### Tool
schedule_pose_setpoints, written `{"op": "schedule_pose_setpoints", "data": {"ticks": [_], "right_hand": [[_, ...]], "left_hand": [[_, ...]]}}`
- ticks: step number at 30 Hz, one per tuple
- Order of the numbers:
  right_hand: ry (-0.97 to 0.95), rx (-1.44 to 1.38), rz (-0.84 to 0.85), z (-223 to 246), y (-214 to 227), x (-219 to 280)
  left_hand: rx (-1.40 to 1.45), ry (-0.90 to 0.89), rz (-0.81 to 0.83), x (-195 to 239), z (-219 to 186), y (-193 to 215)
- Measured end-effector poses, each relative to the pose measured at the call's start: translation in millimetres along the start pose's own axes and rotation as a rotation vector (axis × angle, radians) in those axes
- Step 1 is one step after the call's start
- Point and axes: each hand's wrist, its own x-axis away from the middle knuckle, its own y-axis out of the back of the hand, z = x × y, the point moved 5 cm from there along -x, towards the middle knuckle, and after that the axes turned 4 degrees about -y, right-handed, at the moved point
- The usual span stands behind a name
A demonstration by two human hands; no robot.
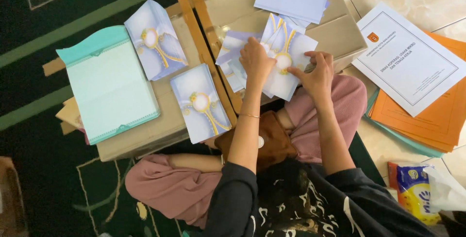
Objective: Counting and stacking paper invitations into organized piles on a low table or the floor.
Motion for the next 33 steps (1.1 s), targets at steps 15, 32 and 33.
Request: {"op": "schedule_pose_setpoints", "data": {"ticks": [15, 32, 33], "right_hand": [[-0.111, -0.814, 0.28, 82, -12, -32], [0.324, -0.793, 0.17, 22, -95, -48], [0.315, -0.778, 0.164, 26, -97, -41]], "left_hand": [[0.59, -0.15, -0.079, 26, -24, 78], [0.75, -0.275, -0.351, 71, -16, 75], [0.743, -0.258, -0.351, 75, -15, 76]]}}
